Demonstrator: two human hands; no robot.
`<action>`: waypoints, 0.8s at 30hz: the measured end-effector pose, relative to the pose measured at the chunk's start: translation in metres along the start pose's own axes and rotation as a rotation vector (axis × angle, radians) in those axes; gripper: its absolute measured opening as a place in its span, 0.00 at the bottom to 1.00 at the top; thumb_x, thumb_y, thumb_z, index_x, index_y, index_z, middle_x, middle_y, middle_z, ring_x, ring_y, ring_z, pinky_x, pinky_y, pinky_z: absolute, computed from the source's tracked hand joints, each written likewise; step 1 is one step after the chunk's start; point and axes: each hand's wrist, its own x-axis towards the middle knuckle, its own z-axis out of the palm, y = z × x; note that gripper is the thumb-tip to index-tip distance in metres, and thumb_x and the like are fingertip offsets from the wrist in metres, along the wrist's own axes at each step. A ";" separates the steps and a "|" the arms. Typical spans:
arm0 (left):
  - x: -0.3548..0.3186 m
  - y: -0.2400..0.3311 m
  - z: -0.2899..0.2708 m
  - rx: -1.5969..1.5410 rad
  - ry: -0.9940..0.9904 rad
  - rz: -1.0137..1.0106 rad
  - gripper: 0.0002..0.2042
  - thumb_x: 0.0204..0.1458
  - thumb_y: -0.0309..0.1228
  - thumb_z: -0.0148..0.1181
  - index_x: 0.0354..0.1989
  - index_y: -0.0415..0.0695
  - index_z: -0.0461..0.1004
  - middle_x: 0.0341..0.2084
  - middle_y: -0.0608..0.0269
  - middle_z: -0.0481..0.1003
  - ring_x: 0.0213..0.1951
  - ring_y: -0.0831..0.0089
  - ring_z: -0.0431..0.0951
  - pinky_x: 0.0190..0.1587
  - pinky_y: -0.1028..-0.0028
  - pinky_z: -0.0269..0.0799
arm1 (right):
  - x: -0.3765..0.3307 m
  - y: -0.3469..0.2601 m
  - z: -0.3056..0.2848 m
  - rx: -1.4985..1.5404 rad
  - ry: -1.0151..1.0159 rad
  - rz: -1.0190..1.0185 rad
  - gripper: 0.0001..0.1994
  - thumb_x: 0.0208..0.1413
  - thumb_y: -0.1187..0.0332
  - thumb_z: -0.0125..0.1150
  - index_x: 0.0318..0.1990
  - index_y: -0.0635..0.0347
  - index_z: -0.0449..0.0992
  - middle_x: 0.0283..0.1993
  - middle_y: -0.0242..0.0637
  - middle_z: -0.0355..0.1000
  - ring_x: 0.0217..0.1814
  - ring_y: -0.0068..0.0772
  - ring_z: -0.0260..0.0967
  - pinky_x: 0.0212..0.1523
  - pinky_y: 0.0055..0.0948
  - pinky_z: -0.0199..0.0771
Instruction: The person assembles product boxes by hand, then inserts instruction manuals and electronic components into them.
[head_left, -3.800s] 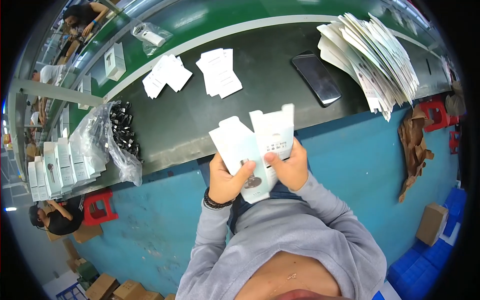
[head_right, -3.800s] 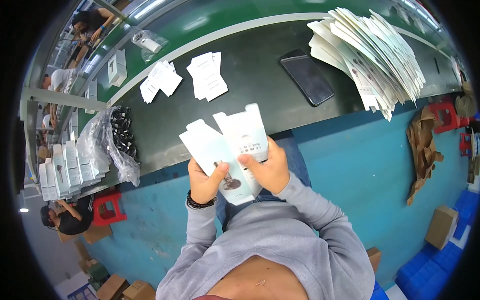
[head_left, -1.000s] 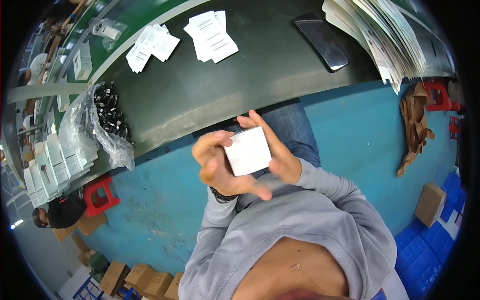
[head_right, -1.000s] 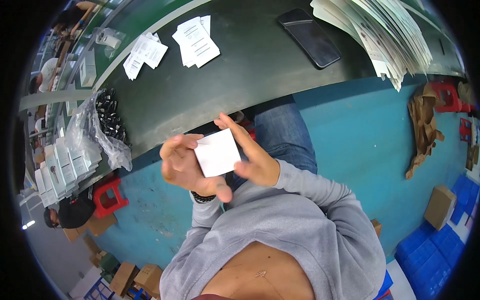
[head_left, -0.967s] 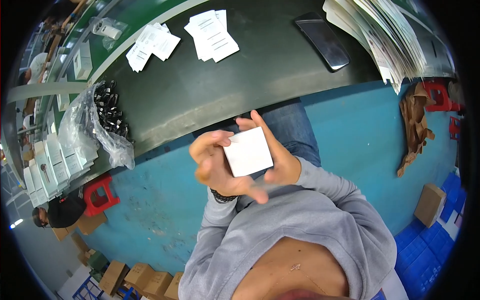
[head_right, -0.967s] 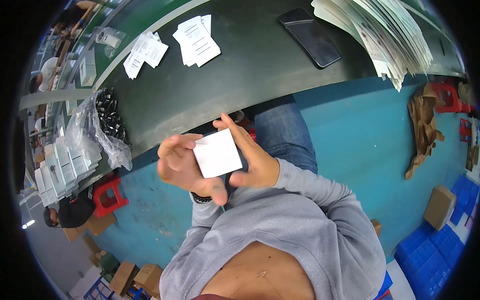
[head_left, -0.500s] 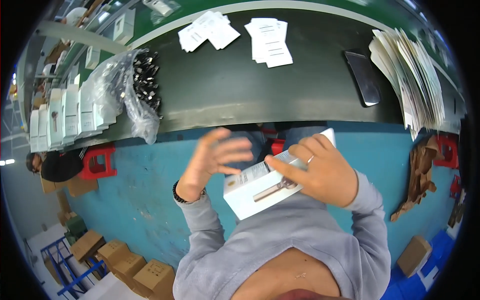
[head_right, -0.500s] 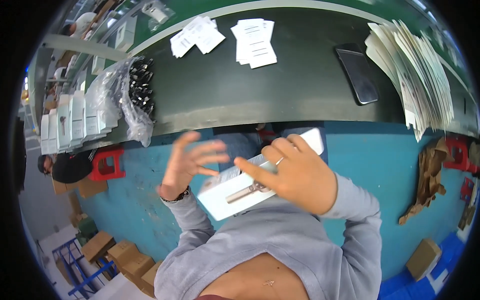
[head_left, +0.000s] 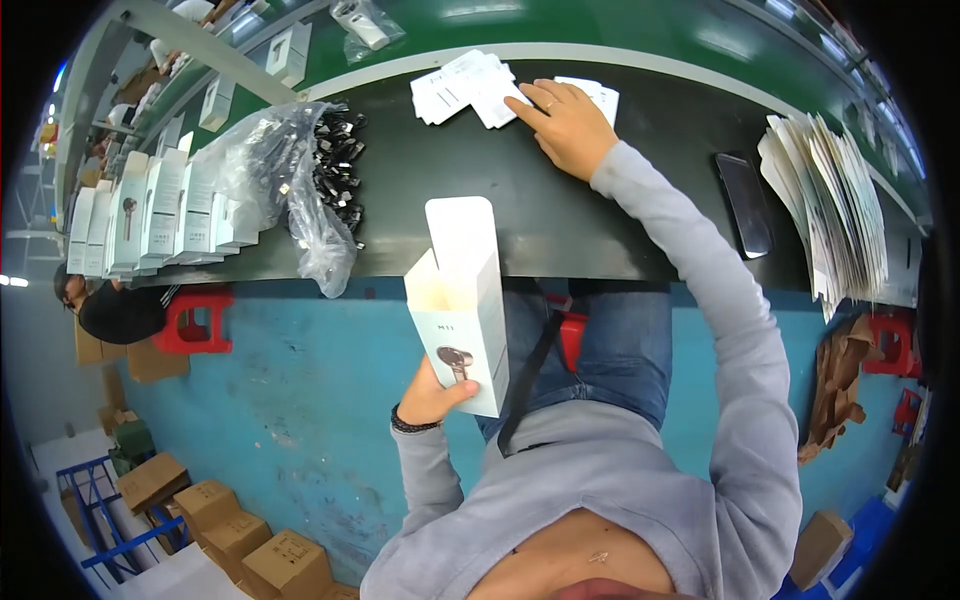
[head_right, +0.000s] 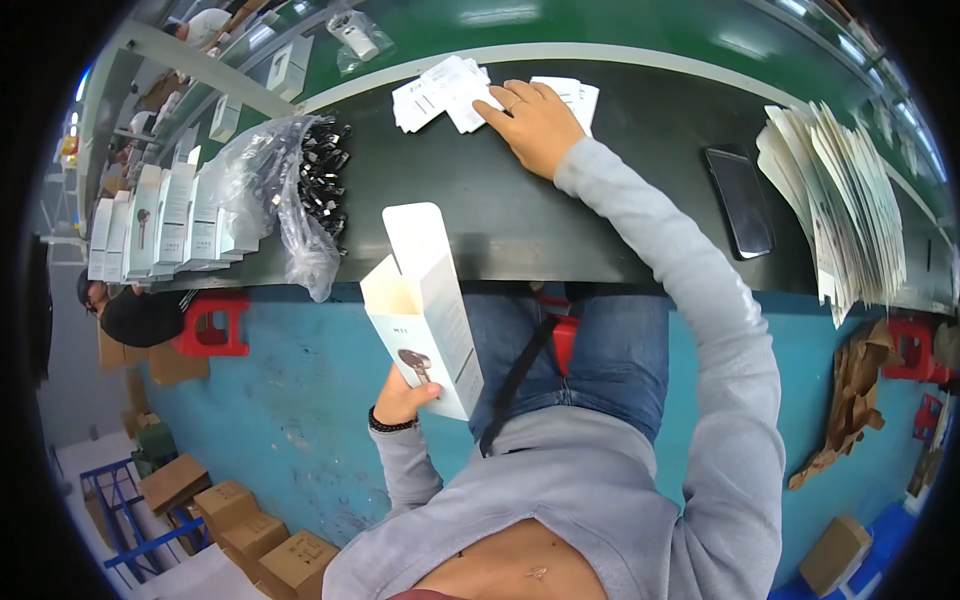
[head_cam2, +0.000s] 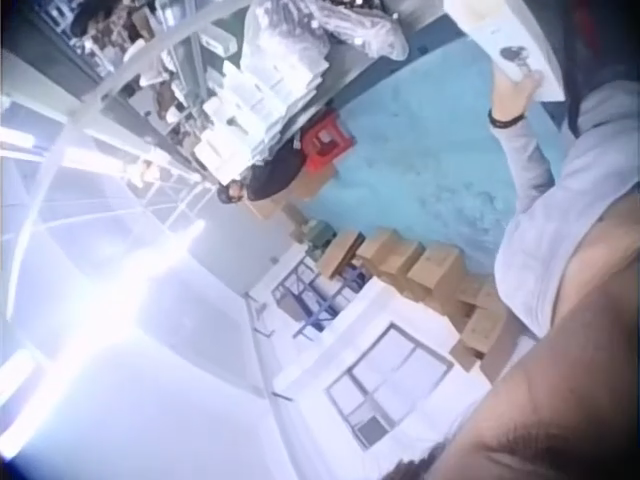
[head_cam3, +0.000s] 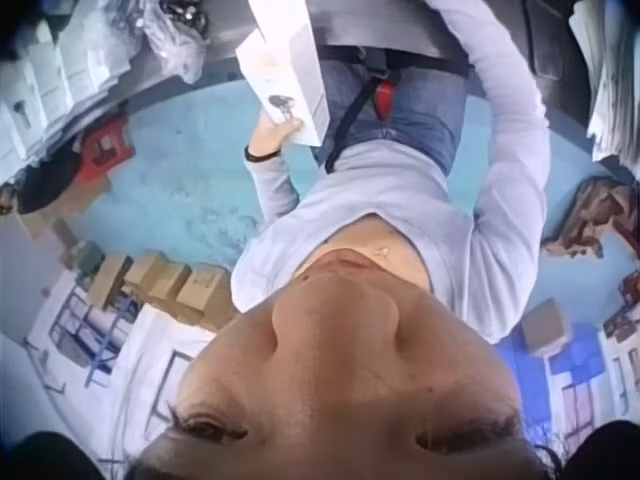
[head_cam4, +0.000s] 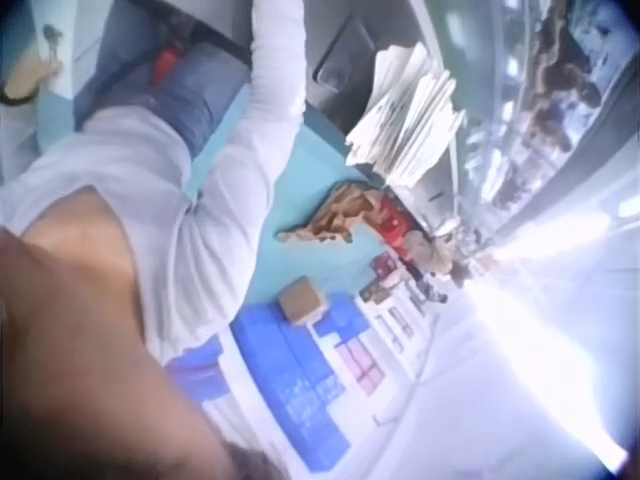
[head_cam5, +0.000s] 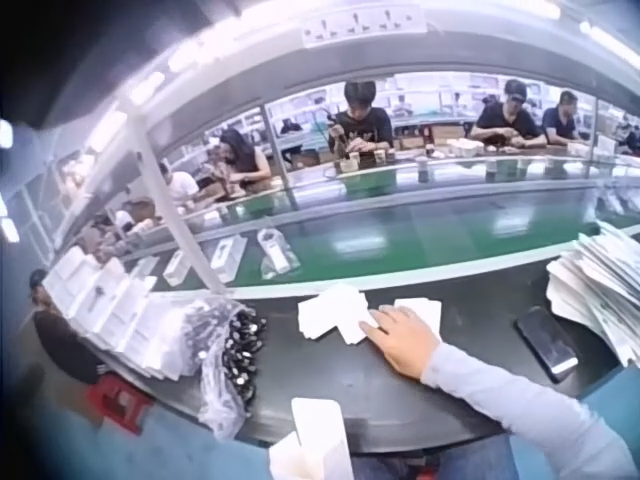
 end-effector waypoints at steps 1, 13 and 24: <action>0.000 0.001 0.001 0.022 -0.001 0.011 0.31 0.41 0.28 0.65 0.54 0.37 0.56 0.43 0.60 0.66 0.45 0.74 0.66 0.49 0.72 0.61 | 0.006 0.009 0.017 -0.037 -0.008 -0.065 0.22 0.44 0.72 0.58 0.51 0.56 0.68 0.47 0.42 0.68 0.50 0.43 0.65 0.48 0.36 0.66; 0.010 0.021 0.002 0.109 -0.009 0.026 0.38 0.45 0.28 0.61 0.63 0.38 0.44 0.53 0.57 0.60 0.54 0.73 0.60 0.56 0.72 0.55 | 0.040 0.010 0.014 0.016 -0.365 -0.113 0.08 0.46 0.72 0.56 0.36 0.58 0.73 0.34 0.35 0.71 0.41 0.36 0.67 0.35 0.30 0.71; 0.038 0.039 0.021 -0.002 0.044 0.146 0.33 0.39 0.28 0.68 0.53 0.41 0.55 0.48 0.60 0.66 0.52 0.71 0.66 0.54 0.70 0.59 | 0.044 0.014 -0.064 0.501 0.107 0.390 0.09 0.51 0.72 0.58 0.39 0.62 0.76 0.34 0.37 0.74 0.28 0.26 0.74 0.26 0.19 0.70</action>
